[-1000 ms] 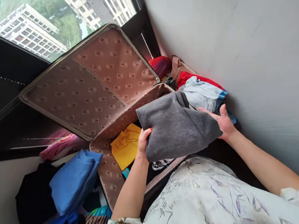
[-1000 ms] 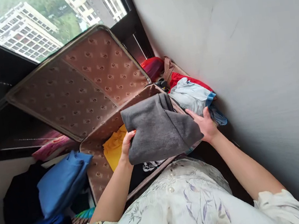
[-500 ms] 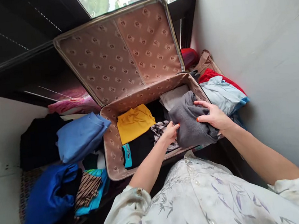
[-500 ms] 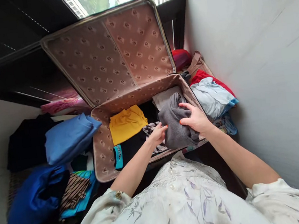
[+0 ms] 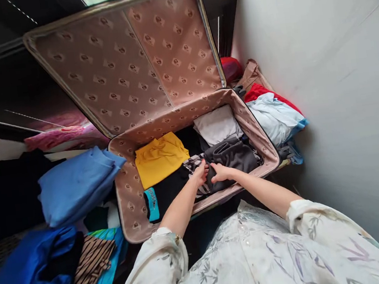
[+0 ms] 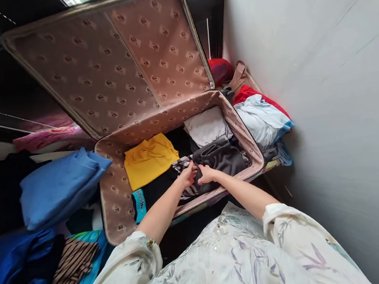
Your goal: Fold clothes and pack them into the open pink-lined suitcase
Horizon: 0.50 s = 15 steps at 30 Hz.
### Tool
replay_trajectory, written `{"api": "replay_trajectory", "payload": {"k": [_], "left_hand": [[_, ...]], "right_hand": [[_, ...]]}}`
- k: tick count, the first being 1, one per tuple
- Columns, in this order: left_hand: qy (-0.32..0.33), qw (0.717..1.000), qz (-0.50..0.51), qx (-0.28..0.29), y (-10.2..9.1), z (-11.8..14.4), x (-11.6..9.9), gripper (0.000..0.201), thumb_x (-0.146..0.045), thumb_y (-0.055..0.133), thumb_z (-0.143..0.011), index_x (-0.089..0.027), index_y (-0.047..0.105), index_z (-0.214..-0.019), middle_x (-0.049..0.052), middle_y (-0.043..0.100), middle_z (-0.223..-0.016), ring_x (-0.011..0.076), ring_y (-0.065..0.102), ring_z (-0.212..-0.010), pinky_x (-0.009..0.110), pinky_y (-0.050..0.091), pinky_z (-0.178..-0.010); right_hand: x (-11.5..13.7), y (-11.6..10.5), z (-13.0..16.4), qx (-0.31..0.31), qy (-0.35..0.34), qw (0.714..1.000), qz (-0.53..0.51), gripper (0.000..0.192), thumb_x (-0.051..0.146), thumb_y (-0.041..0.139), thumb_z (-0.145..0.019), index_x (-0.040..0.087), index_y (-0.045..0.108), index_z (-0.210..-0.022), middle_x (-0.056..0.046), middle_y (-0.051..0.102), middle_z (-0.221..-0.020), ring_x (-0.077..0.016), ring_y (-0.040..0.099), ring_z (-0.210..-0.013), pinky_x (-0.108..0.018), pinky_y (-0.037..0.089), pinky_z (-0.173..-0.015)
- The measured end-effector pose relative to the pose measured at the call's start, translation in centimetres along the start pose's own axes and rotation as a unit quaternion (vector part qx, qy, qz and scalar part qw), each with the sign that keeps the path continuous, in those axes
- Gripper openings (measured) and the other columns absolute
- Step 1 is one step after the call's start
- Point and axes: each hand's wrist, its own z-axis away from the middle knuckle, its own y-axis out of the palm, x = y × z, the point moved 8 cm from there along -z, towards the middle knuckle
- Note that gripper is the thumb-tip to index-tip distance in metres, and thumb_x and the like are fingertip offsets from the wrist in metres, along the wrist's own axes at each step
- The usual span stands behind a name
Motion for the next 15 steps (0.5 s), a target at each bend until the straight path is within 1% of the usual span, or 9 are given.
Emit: {"api": "replay_trajectory", "payload": {"k": [2, 3, 5, 7, 9, 11, 12, 13, 15], "left_hand": [[-0.008, 1.000, -0.005, 0.002, -0.5, -0.5, 1.0, 0.051, -0.064, 0.074, -0.083, -0.016, 0.068, -0.099, 0.008, 0.072, -0.087, 0.0243, 0.069, -0.095, 0.035, 0.054, -0.085], [-0.002, 1.000, -0.004, 0.006, -0.3, -0.7, 1.2, 0.049, -0.060, 0.079, -0.079, -0.016, 0.068, -0.098, 0.008, 0.073, -0.090, 0.0241, 0.069, -0.098, 0.034, 0.053, -0.088], [0.027, 1.000, 0.001, 0.008, 0.6, -1.1, 1.3, 0.050, -0.049, 0.090, -0.070, -0.017, 0.067, -0.101, 0.009, 0.075, -0.098, 0.0242, 0.068, -0.105, 0.033, 0.051, -0.094], [0.060, 0.998, 0.002, -0.018, 1.5, -1.4, 1.2, 0.057, -0.036, 0.097, -0.059, -0.017, 0.066, -0.104, 0.012, 0.075, -0.108, 0.0259, 0.067, -0.112, 0.034, 0.049, -0.099], [0.084, 0.993, -0.005, -0.079, 1.9, -1.7, 1.0, 0.062, -0.025, 0.099, -0.052, -0.017, 0.065, -0.104, 0.015, 0.073, -0.116, 0.0280, 0.065, -0.117, 0.037, 0.047, -0.103], [0.092, 0.988, -0.016, -0.125, 2.0, -1.9, 1.0, 0.059, -0.018, 0.095, -0.053, -0.016, 0.065, -0.104, 0.016, 0.073, -0.118, 0.0289, 0.065, -0.117, 0.039, 0.047, -0.104], [0.092, 0.988, -0.017, -0.123, 2.1, -2.1, 1.0, 0.055, -0.017, 0.092, -0.056, -0.017, 0.065, -0.104, 0.016, 0.073, -0.118, 0.0285, 0.066, -0.115, 0.039, 0.049, -0.102], [0.091, 0.990, -0.013, -0.104, 2.4, -2.3, 1.0, 0.050, -0.018, 0.088, -0.060, -0.017, 0.065, -0.104, 0.015, 0.073, -0.116, 0.0277, 0.067, -0.111, 0.039, 0.050, -0.100], [0.085, 0.996, 0.004, -0.038, 3.0, -2.6, 1.1, 0.040, -0.019, 0.081, -0.066, -0.018, 0.065, -0.103, 0.012, 0.075, -0.111, 0.0259, 0.070, -0.102, 0.038, 0.054, -0.094]], "right_hand": [[-0.5, -0.5, -0.5, 0.007, -0.037, 0.999, -0.014, 0.063, 0.037, 0.078, -0.080, 0.016, 0.060, -0.138, -0.015, 0.061, -0.133, -0.0264, 0.064, -0.120, -0.030, 0.051, -0.098], [-1.1, -1.4, -0.6, -0.004, -0.049, 0.999, -0.016, 0.053, 0.036, 0.073, -0.085, 0.015, 0.064, -0.133, -0.015, 0.062, -0.132, -0.0272, 0.062, -0.123, -0.031, 0.048, -0.103], [-3.7, -4.0, -0.4, -0.062, -0.034, 0.997, -0.006, 0.045, 0.032, 0.066, -0.089, 0.013, 0.064, -0.130, -0.019, 0.060, -0.136, -0.0312, 0.058, -0.130, -0.037, 0.043, -0.110], [-8.0, -7.0, 0.1, -0.143, 0.044, 0.989, -0.018, 0.055, 0.024, 0.068, -0.087, 0.009, 0.055, -0.139, -0.026, 0.052, -0.145, -0.0364, 0.051, -0.137, -0.045, 0.039, -0.114], [-12.5, -8.8, 0.9, -0.188, 0.131, 0.972, -0.057, 0.074, 0.019, 0.074, -0.080, 0.005, 0.044, -0.146, -0.031, 0.049, -0.147, -0.0393, 0.048, -0.139, -0.050, 0.039, -0.114], [-15.4, -9.1, 1.0, -0.186, 0.171, 0.962, -0.103, 0.084, 0.018, 0.078, -0.076, 0.002, 0.039, -0.149, -0.031, 0.053, -0.144, -0.0365, 0.053, -0.136, -0.048, 0.042, -0.111], [-16.2, -8.9, 0.8, -0.179, 0.172, 0.959, -0.137, 0.085, 0.019, 0.079, -0.074, 0.003, 0.040, -0.148, -0.030, 0.056, -0.142, -0.0336, 0.056, -0.132, -0.045, 0.045, -0.109], [-16.6, -8.4, 0.5, -0.168, 0.166, 0.956, -0.176, 0.082, 0.020, 0.080, -0.073, 0.004, 0.044, -0.146, -0.027, 0.060, -0.138, -0.0304, 0.060, -0.127, -0.041, 0.048, -0.105], [-16.6, -7.1, -0.3, -0.134, 0.154, 0.943, -0.264, 0.065, 0.020, 0.080, -0.070, 0.007, 0.060, -0.131, -0.020, 0.069, -0.126, -0.0255, 0.068, -0.110, -0.035, 0.054, -0.095]]}}
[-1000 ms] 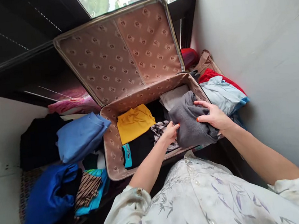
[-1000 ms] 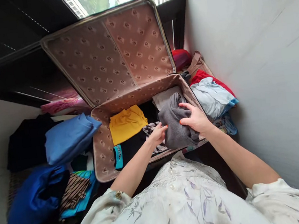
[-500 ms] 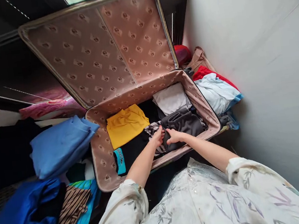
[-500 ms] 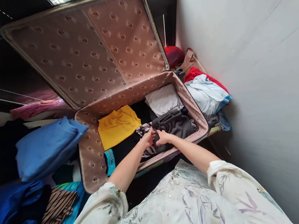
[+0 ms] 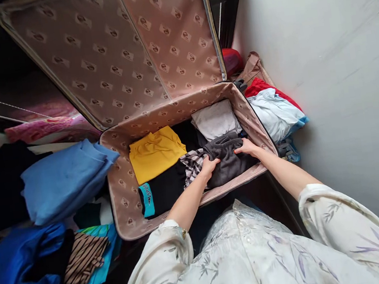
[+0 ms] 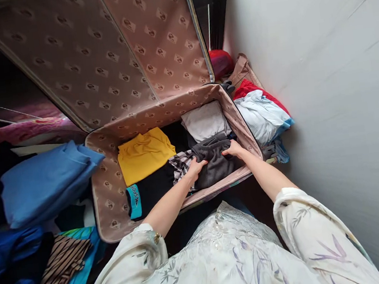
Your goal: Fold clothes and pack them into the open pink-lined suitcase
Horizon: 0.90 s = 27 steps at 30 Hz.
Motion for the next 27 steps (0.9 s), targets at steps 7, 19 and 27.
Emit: {"api": "replay_trajectory", "payload": {"k": [7, 19, 27], "left_hand": [[-0.039, 0.981, 0.095, 0.163, 1.6, 1.4, -1.4, 0.043, -0.021, 0.080, -0.060, -0.019, 0.070, -0.102, 0.010, 0.078, -0.100, 0.0286, 0.072, -0.101, 0.042, 0.056, -0.094], [-0.135, 0.983, 0.009, 0.126, 2.7, -0.6, -1.4, 0.036, -0.019, 0.074, -0.064, -0.020, 0.065, -0.099, 0.010, 0.076, -0.096, 0.0308, 0.072, -0.097, 0.045, 0.055, -0.090], [-0.073, 0.994, -0.079, 0.034, 1.2, 0.1, 1.5, 0.073, -0.034, 0.087, -0.067, -0.019, 0.052, -0.130, 0.017, 0.065, -0.133, 0.0291, 0.062, -0.124, 0.039, 0.048, -0.104]], "right_hand": [[0.3, 0.6, 0.3, 0.078, 0.001, 0.993, -0.094, 0.030, 0.018, 0.080, -0.056, 0.012, 0.071, -0.083, -0.003, 0.072, -0.074, -0.0198, 0.068, -0.073, -0.032, 0.056, -0.075], [-0.3, -4.4, 2.6, -0.010, -0.057, 0.996, 0.063, 0.085, 0.024, 0.076, -0.071, 0.010, 0.046, -0.149, -0.023, 0.063, -0.136, -0.0339, 0.062, -0.124, -0.046, 0.047, -0.106], [0.7, -0.3, 2.7, -0.020, -0.019, 0.929, 0.368, 0.108, 0.026, 0.073, -0.086, 0.022, 0.002, -0.168, -0.032, 0.038, -0.152, -0.0493, 0.051, -0.135, -0.060, 0.044, -0.103]]}}
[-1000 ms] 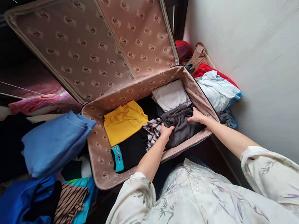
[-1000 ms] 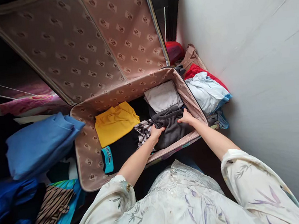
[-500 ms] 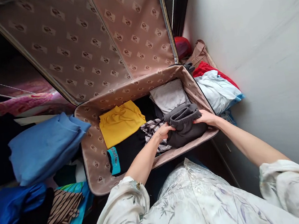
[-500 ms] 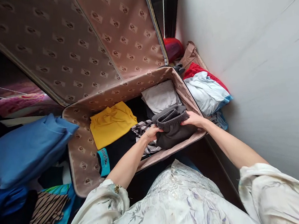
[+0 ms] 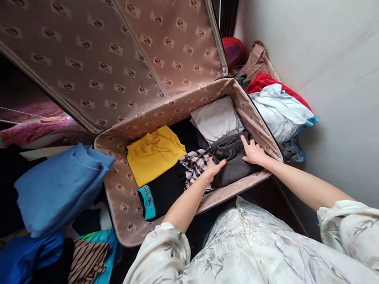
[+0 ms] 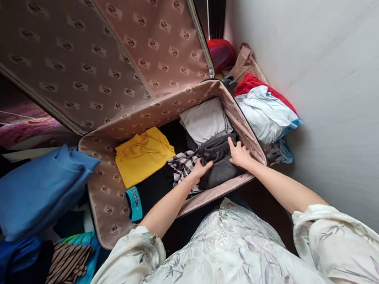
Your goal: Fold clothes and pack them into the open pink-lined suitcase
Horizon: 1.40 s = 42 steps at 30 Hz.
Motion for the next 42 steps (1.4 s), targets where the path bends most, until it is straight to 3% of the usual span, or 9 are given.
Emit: {"api": "replay_trajectory", "payload": {"k": [4, 10, 13, 16, 19, 24, 35, 38, 42], "left_hand": [[0.098, 0.992, -0.085, -0.007, 0.6, 0.1, -0.8, 0.101, -0.010, 0.085, -0.059, -0.020, 0.040, -0.148, 0.015, 0.060, -0.142, 0.0297, 0.057, -0.132, 0.041, 0.040, -0.115], [0.132, 0.963, -0.225, -0.068, 0.3, 2.2, -0.7, 0.098, -0.019, 0.076, -0.079, -0.016, 0.023, -0.161, 0.023, 0.050, -0.150, 0.0360, 0.050, -0.141, 0.052, 0.036, -0.118], [0.288, 0.870, -0.392, -0.085, 1.0, 4.7, -3.8, 0.104, -0.036, 0.081, -0.080, -0.022, 0.023, -0.165, 0.022, 0.027, -0.167, 0.0423, 0.025, -0.155, 0.061, 0.022, -0.123], [0.435, 0.740, -0.513, 0.017, 3.5, 6.0, -5.0, 0.106, -0.050, 0.087, -0.074, -0.033, 0.032, -0.163, 0.011, 0.013, -0.174, 0.0438, 0.004, -0.159, 0.066, 0.004, -0.125], [0.433, 0.696, -0.567, 0.075, 4.6, 3.9, -3.4, 0.100, -0.065, 0.077, -0.079, -0.032, 0.034, -0.163, 0.010, 0.014, -0.174, 0.0467, 0.000, -0.158, 0.074, -0.002, -0.121], [0.382, 0.715, -0.583, 0.062, 5.0, 0.5, -0.3, 0.093, -0.071, 0.062, -0.088, -0.030, 0.029, -0.165, 0.010, 0.015, -0.174, 0.0471, -0.004, -0.158, 0.078, -0.002, -0.119], [0.363, 0.772, -0.501, 0.143, 5.3, 1.4, -1.7, 0.100, -0.056, 0.083, -0.072, -0.025, 0.042, -0.158, 0.017, 0.020, -0.171, 0.0505, -0.001, -0.156, 0.077, 0.012, -0.118], [0.373, 0.857, -0.354, 0.023, 3.2, 1.2, -2.8, 0.078, -0.037, 0.082, -0.077, -0.021, 0.051, -0.146, 0.019, 0.039, -0.159, 0.0386, 0.028, -0.152, 0.059, 0.030, -0.121], [0.196, 0.949, -0.175, -0.173, -0.9, -0.5, -0.3, 0.067, -0.031, 0.086, -0.073, -0.014, 0.054, -0.129, 0.019, 0.057, -0.132, 0.0312, 0.056, -0.127, 0.046, 0.044, -0.110]], "right_hand": [[-0.3, 0.3, 0.3, 0.066, -0.027, 0.997, 0.034, 0.106, 0.013, 0.061, -0.091, 0.023, -0.013, -0.166, -0.028, 0.054, -0.138, -0.0376, 0.065, -0.121, -0.047, 0.049, -0.099], [0.8, -3.1, 2.2, -0.081, -0.078, 0.977, 0.182, 0.075, 0.014, 0.046, -0.096, 0.023, 0.020, -0.166, -0.030, 0.038, -0.155, -0.0423, 0.052, -0.131, -0.053, 0.048, -0.099], [1.4, -2.9, 3.3, -0.081, -0.124, 0.966, 0.212, 0.076, 0.023, 0.060, -0.093, 0.023, 0.029, -0.162, -0.028, 0.040, -0.154, -0.0427, 0.051, -0.131, -0.052, 0.050, -0.098], [1.4, -0.2, 2.9, 0.025, -0.176, 0.961, 0.212, 0.094, 0.020, 0.071, -0.087, 0.023, 0.021, -0.166, -0.027, 0.057, -0.134, -0.0350, 0.067, -0.111, -0.040, 0.055, -0.088], [0.9, 2.7, 0.7, 0.095, -0.173, 0.951, 0.238, 0.097, 0.017, 0.067, -0.088, 0.018, 0.012, -0.168, -0.028, 0.063, -0.125, -0.0329, 0.072, -0.107, -0.039, 0.056, -0.090], [0.5, 5.9, -3.3, 0.109, -0.111, 0.954, 0.257, 0.077, 0.013, 0.036, -0.099, 0.013, 0.001, -0.167, -0.034, 0.066, -0.123, -0.0348, 0.071, -0.113, -0.051, 0.055, -0.091], [1.1, 5.9, -3.2, 0.084, -0.091, 0.965, 0.229, 0.082, 0.025, 0.042, -0.099, 0.013, -0.003, -0.167, -0.038, 0.064, -0.124, -0.0378, 0.072, -0.106, -0.059, 0.056, -0.083], [1.3, 5.4, -2.6, 0.080, -0.102, 0.961, 0.243, 0.076, 0.019, 0.039, -0.097, 0.012, 0.009, -0.167, -0.036, 0.066, -0.121, -0.0366, 0.073, -0.105, -0.054, 0.057, -0.082], [2.0, 3.6, -1.7, 0.060, -0.139, 0.954, 0.258, 0.067, 0.013, 0.039, -0.096, 0.014, 0.031, -0.162, -0.028, 0.068, -0.119, -0.0309, 0.072, -0.107, -0.044, 0.056, -0.087]]}}
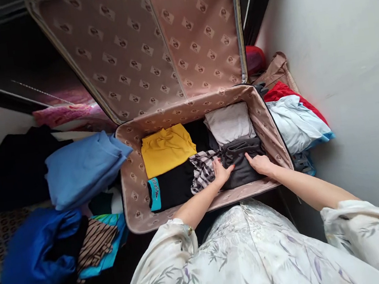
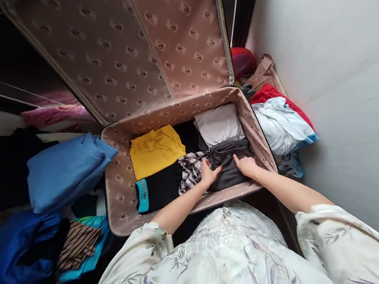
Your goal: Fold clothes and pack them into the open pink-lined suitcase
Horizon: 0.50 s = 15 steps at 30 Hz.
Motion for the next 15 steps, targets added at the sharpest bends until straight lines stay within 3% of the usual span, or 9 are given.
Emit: {"api": "replay_trajectory", "payload": {"k": [2, 6, 8, 11, 13, 15], "left_hand": [[-0.062, 0.997, 0.020, 0.036, 0.7, -0.2, 1.0, 0.066, -0.032, 0.091, -0.067, -0.016, 0.058, -0.121, 0.015, 0.063, -0.122, 0.0302, 0.061, -0.119, 0.042, 0.047, -0.105], [-0.051, 0.996, -0.010, 0.075, 1.0, -0.5, -0.1, 0.059, -0.037, 0.092, -0.065, -0.020, 0.063, -0.114, 0.011, 0.065, -0.117, 0.0292, 0.063, -0.114, 0.041, 0.047, -0.103], [-0.036, 0.995, -0.049, 0.082, 0.8, -0.3, -0.9, 0.061, -0.040, 0.091, -0.065, -0.021, 0.063, -0.115, 0.013, 0.061, -0.125, 0.0315, 0.060, -0.118, 0.043, 0.046, -0.104], [-0.038, 0.992, -0.080, 0.090, 0.6, 0.1, -1.5, 0.065, -0.042, 0.090, -0.064, -0.020, 0.061, -0.118, 0.015, 0.054, -0.134, 0.0342, 0.056, -0.122, 0.044, 0.044, -0.105], [-0.031, 0.992, -0.071, 0.098, 0.5, 0.3, -1.8, 0.062, -0.040, 0.090, -0.065, -0.021, 0.059, -0.115, 0.014, 0.055, -0.131, 0.0332, 0.056, -0.120, 0.043, 0.045, -0.103], [-0.018, 0.993, -0.049, 0.109, 0.5, 0.4, -2.2, 0.058, -0.038, 0.089, -0.065, -0.021, 0.058, -0.111, 0.011, 0.059, -0.123, 0.0307, 0.058, -0.116, 0.043, 0.046, -0.101]], "right_hand": [[-0.2, -2.2, 0.0, -0.056, -0.013, 0.998, 0.007, 0.064, 0.016, 0.044, -0.096, 0.013, 0.034, -0.159, -0.028, 0.062, -0.131, -0.0321, 0.064, -0.120, -0.043, 0.053, -0.093], [0.0, -6.8, -1.3, -0.186, -0.074, 0.980, 0.005, 0.086, 0.023, 0.069, -0.083, 0.011, 0.028, -0.158, -0.026, 0.050, -0.147, -0.0361, 0.046, -0.133, -0.048, 0.043, -0.104], [0.1, -7.3, -2.6, -0.174, -0.101, 0.980, -0.003, 0.087, 0.023, 0.074, -0.078, 0.011, 0.033, -0.154, -0.023, 0.053, -0.143, -0.0356, 0.046, -0.129, -0.049, 0.040, -0.105], [-0.2, -7.2, -4.2, -0.132, -0.103, 0.986, -0.004, 0.063, 0.024, 0.070, -0.080, 0.010, 0.051, -0.138, -0.022, 0.059, -0.132, -0.0364, 0.046, -0.125, -0.050, 0.037, -0.104], [-0.3, -7.2, -4.5, -0.114, -0.113, 0.987, 0.004, 0.051, 0.024, 0.068, -0.080, 0.012, 0.058, -0.129, -0.023, 0.059, -0.131, -0.0373, 0.045, -0.126, -0.050, 0.036, -0.103], [-0.2, -7.2, -4.4, -0.100, -0.136, 0.986, 0.010, 0.051, 0.023, 0.069, -0.078, 0.014, 0.058, -0.127, -0.023, 0.057, -0.135, -0.0375, 0.044, -0.127, -0.048, 0.036, -0.101]]}}
